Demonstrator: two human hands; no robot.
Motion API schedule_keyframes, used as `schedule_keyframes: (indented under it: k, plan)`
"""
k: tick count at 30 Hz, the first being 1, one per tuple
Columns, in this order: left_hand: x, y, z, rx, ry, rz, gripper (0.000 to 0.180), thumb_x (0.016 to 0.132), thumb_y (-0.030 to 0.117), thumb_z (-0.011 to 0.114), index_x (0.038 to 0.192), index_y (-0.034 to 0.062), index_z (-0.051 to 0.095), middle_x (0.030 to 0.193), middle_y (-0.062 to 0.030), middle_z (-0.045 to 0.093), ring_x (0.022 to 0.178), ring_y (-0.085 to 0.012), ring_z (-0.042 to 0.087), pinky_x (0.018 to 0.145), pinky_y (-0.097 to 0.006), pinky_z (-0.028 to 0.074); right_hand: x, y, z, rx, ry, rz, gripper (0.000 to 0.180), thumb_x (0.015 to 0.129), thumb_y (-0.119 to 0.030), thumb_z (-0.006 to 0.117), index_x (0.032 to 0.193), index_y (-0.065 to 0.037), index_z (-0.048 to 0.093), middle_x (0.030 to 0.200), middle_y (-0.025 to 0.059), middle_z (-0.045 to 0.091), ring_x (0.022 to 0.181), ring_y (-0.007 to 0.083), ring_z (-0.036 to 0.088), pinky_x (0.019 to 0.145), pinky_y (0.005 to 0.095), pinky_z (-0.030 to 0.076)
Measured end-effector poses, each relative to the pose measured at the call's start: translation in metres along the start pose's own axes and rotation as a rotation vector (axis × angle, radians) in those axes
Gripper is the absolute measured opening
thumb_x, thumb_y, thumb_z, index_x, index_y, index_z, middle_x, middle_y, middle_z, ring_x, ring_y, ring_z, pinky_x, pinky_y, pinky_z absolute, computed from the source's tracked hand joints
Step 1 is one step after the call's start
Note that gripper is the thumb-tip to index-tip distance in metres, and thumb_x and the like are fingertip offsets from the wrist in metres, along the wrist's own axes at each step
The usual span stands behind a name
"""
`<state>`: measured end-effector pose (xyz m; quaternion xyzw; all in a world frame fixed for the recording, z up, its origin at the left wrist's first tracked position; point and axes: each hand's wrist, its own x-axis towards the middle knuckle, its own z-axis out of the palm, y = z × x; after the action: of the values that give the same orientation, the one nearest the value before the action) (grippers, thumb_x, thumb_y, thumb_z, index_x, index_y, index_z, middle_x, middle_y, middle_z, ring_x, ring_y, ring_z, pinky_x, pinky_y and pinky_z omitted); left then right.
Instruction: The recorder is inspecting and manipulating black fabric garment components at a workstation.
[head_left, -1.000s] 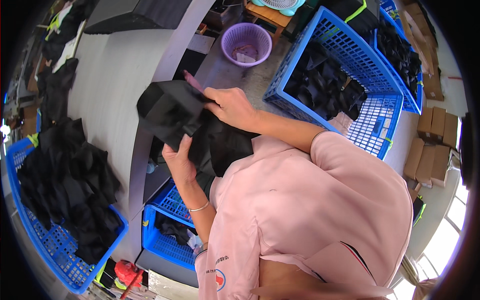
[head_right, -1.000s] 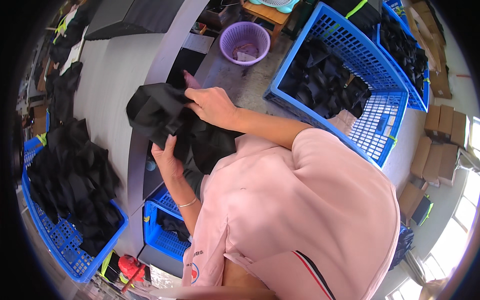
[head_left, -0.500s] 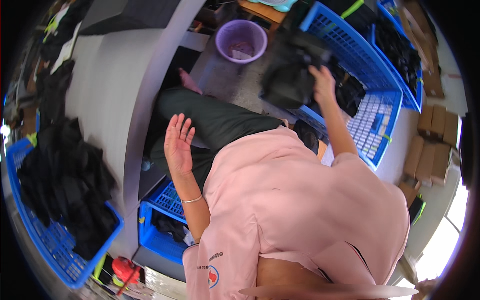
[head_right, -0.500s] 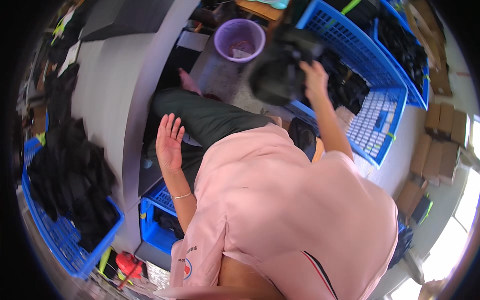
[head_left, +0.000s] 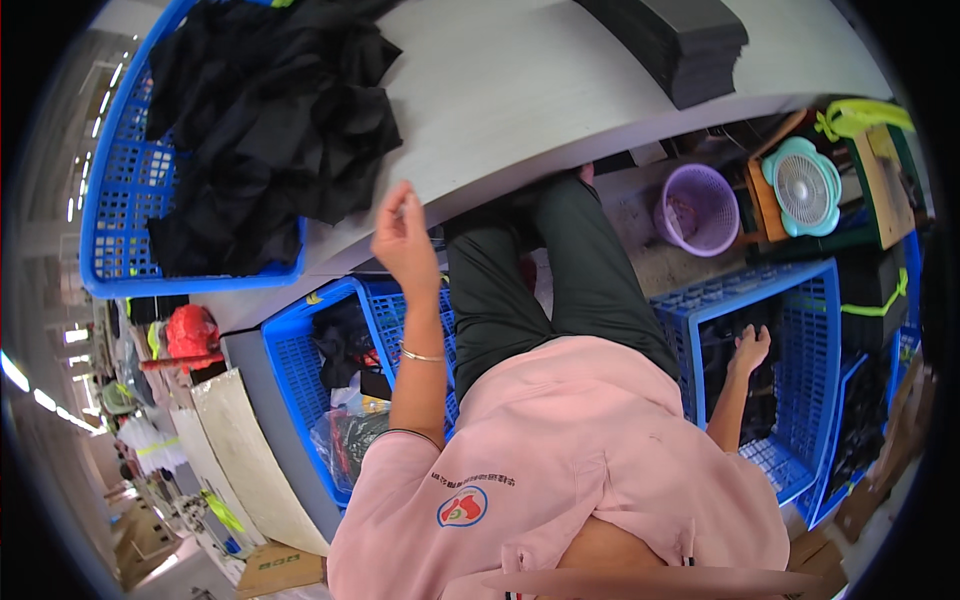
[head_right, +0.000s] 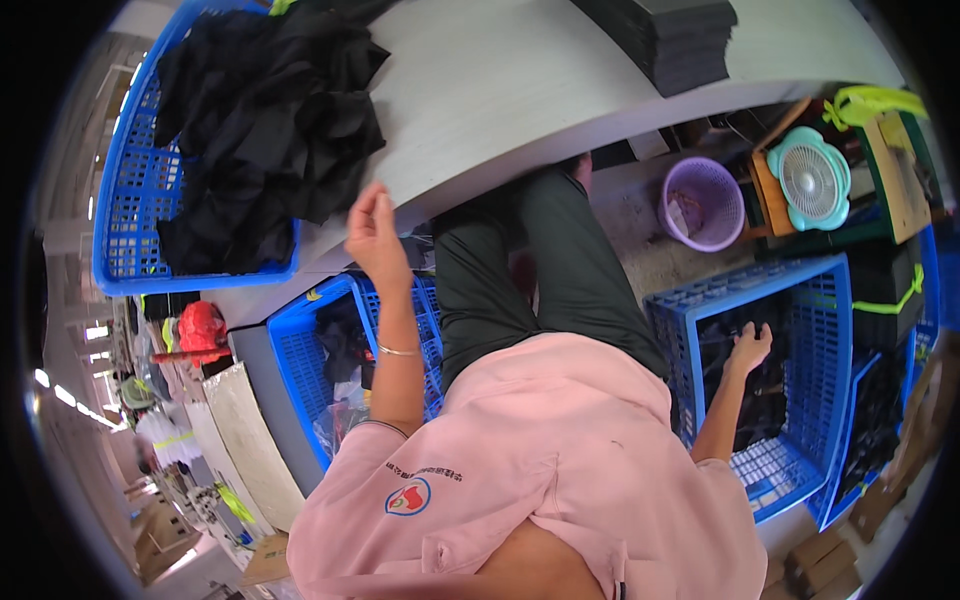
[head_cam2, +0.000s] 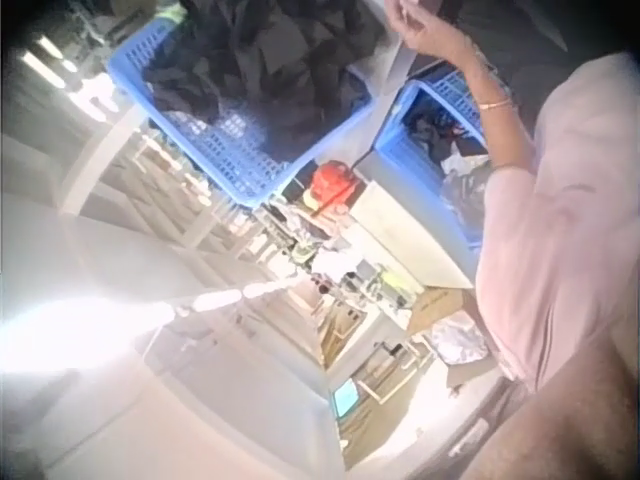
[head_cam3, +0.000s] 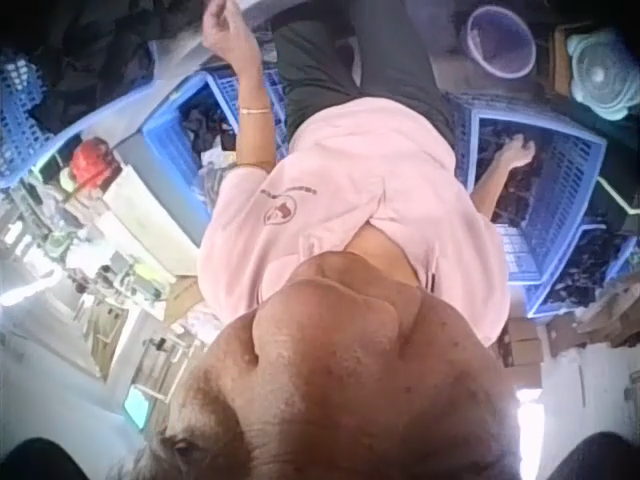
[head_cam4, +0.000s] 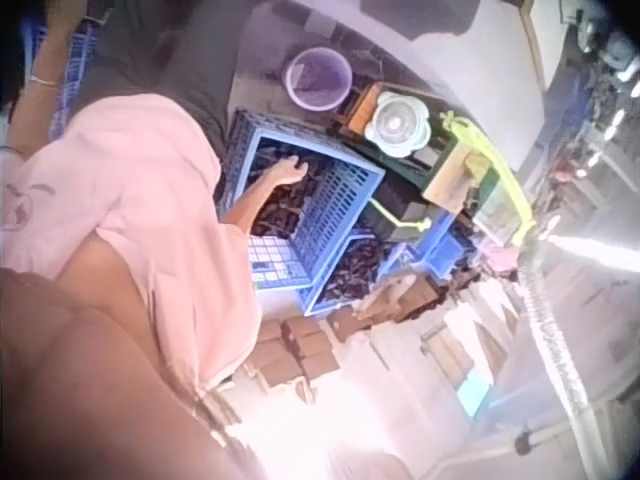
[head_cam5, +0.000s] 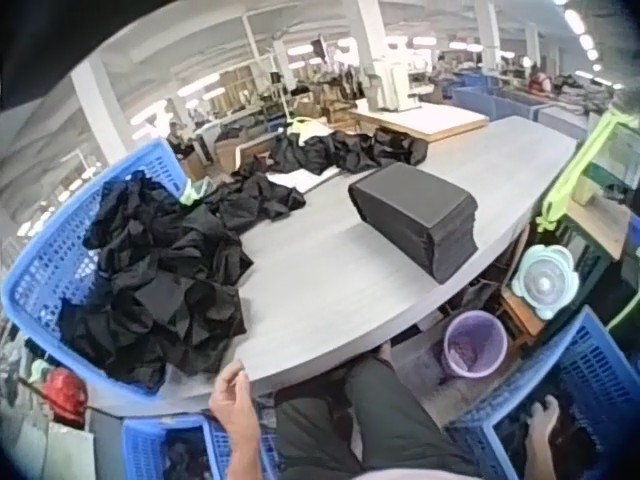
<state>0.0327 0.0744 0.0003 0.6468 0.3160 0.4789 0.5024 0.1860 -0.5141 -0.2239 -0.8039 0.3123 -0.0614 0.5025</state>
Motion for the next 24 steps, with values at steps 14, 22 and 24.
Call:
schedule_keyframes:
  k: [14, 22, 24]
  plan:
    - [0.165, 0.021, -0.003, 0.661, 0.298, 0.68, 0.01, 0.086, 0.014, 0.073, 0.095, 0.0128, 0.075, 0.091, -0.0016, 0.071, 0.09, -0.0236, 0.063, 0.081, -0.035, 0.046, -0.253, -0.279, 0.156, 0.104, -0.771, -0.953, 0.017, 0.092, -0.001, 0.061, 0.107, -0.002, 0.068, 0.105, 0.0112, 0.068, 0.093, 0.021, 0.066, 0.078, 0.0299, 0.055]
    - [0.025, 0.063, 0.048, 0.331, -0.252, 0.624, 0.02, 0.084, 0.004, 0.072, 0.101, 0.0123, 0.076, 0.094, -0.0057, 0.068, 0.088, -0.0218, 0.061, 0.078, -0.032, 0.048, -0.336, -0.335, 0.187, 0.195, -0.647, -1.734, 0.018, 0.081, -0.006, 0.065, 0.096, 0.003, 0.067, 0.101, 0.02, 0.068, 0.089, 0.0312, 0.068, 0.075, 0.0365, 0.057]
    - [-0.007, 0.068, 0.052, 0.281, -0.368, 0.533, 0.023, 0.082, 0.003, 0.072, 0.102, 0.0114, 0.076, 0.094, -0.0069, 0.067, 0.087, -0.0231, 0.059, 0.08, -0.033, 0.047, -0.326, -0.324, 0.201, -0.08, -0.715, -1.624, 0.019, 0.08, -0.009, 0.066, 0.095, 0.002, 0.067, 0.099, 0.0206, 0.067, 0.087, 0.031, 0.068, 0.072, 0.0362, 0.056]
